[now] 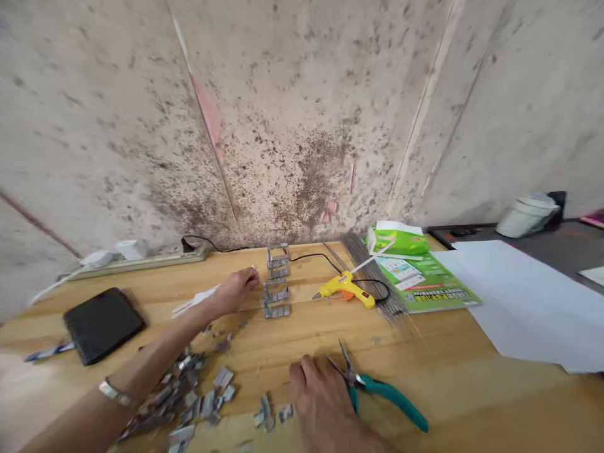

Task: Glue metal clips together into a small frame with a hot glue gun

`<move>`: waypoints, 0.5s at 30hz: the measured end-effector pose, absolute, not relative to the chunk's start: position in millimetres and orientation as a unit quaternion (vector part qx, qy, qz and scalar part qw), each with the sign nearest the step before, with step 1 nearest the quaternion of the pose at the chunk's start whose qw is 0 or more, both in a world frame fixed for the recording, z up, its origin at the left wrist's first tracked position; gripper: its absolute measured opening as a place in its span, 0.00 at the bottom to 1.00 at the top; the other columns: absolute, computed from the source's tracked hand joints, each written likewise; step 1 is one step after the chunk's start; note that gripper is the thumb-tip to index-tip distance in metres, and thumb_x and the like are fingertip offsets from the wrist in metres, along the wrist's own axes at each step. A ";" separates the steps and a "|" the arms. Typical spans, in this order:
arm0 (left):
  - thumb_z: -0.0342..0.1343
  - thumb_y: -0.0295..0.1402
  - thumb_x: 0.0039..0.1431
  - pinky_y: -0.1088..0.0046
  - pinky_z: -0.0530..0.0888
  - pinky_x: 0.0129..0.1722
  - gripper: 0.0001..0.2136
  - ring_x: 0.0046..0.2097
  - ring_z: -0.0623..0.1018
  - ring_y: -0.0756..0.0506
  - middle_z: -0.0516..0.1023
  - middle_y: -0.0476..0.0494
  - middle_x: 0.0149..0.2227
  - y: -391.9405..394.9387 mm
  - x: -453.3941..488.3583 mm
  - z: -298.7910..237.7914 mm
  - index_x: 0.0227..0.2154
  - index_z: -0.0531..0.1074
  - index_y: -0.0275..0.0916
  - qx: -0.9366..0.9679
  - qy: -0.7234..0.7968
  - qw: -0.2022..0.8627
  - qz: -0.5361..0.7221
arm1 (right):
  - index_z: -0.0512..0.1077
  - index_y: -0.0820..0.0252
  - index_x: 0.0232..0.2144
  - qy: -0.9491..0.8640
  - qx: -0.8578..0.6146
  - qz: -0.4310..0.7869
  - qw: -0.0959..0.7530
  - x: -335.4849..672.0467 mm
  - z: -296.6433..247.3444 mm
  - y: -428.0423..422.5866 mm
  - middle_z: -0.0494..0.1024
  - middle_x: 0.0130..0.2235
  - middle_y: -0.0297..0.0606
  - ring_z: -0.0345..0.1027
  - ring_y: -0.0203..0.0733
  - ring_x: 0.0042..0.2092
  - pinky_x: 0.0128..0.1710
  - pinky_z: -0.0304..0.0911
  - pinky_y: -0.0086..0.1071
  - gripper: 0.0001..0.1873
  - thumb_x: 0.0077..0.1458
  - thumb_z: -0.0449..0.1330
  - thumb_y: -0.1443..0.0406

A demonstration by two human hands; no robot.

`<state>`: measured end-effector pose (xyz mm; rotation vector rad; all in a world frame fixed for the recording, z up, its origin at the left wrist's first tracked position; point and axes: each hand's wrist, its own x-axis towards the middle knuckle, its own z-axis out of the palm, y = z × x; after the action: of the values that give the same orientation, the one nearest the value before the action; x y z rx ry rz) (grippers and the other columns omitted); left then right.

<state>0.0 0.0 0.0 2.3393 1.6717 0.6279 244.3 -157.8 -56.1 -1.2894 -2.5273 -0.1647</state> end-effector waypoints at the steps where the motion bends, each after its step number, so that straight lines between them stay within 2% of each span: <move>1: 0.45 0.25 0.51 0.74 0.65 0.28 0.08 0.27 0.69 0.48 0.71 0.48 0.24 -3.6 -3.8 0.5 0.28 0.69 0.36 0.791 0.565 0.104 0.211 | 0.63 0.57 0.36 -0.880 -0.446 -0.058 0.154 243.6 -55.1 -157.3 0.70 0.32 0.33 0.64 0.42 0.31 0.30 0.50 0.35 0.12 0.48 0.58 0.72; 4: 0.48 0.24 0.48 0.75 0.66 0.29 0.09 0.28 0.71 0.49 0.74 0.48 0.26 -15.7 -12.6 1.8 0.31 0.71 0.38 0.793 0.565 0.116 0.197 | 0.63 0.58 0.36 -0.881 -0.439 -0.053 0.165 242.0 -52.2 -156.0 0.71 0.32 0.34 0.64 0.42 0.32 0.31 0.51 0.35 0.12 0.48 0.58 0.72; 7: 0.51 0.24 0.45 0.75 0.66 0.30 0.09 0.30 0.73 0.48 0.76 0.47 0.29 -28.0 -14.2 2.2 0.29 0.74 0.38 0.798 0.565 0.124 0.169 | 0.63 0.58 0.37 -0.882 -0.438 -0.042 0.168 241.8 -49.2 -156.2 0.71 0.33 0.34 0.65 0.41 0.32 0.31 0.52 0.35 0.13 0.47 0.58 0.72; 11: 0.54 0.27 0.46 0.74 0.66 0.31 0.06 0.31 0.74 0.46 0.78 0.46 0.29 -37.1 -7.7 1.8 0.26 0.75 0.40 0.799 0.572 0.122 0.140 | 0.63 0.58 0.36 -0.883 -0.442 -0.016 0.157 242.5 -45.1 -157.8 0.71 0.33 0.34 0.64 0.40 0.32 0.30 0.52 0.34 0.11 0.48 0.57 0.72; 15: 0.53 0.27 0.47 0.74 0.65 0.31 0.07 0.32 0.75 0.46 0.78 0.46 0.30 -40.1 -2.9 1.9 0.26 0.75 0.41 0.799 0.577 0.116 0.122 | 0.63 0.59 0.36 -0.887 -0.438 -0.029 0.145 242.1 -43.3 -158.3 0.70 0.33 0.35 0.64 0.40 0.33 0.31 0.52 0.34 0.10 0.49 0.56 0.72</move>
<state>-2.9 -40.1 1.9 2.3405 1.6889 0.3584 242.1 -158.3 -43.3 -1.2605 -2.5553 -0.0831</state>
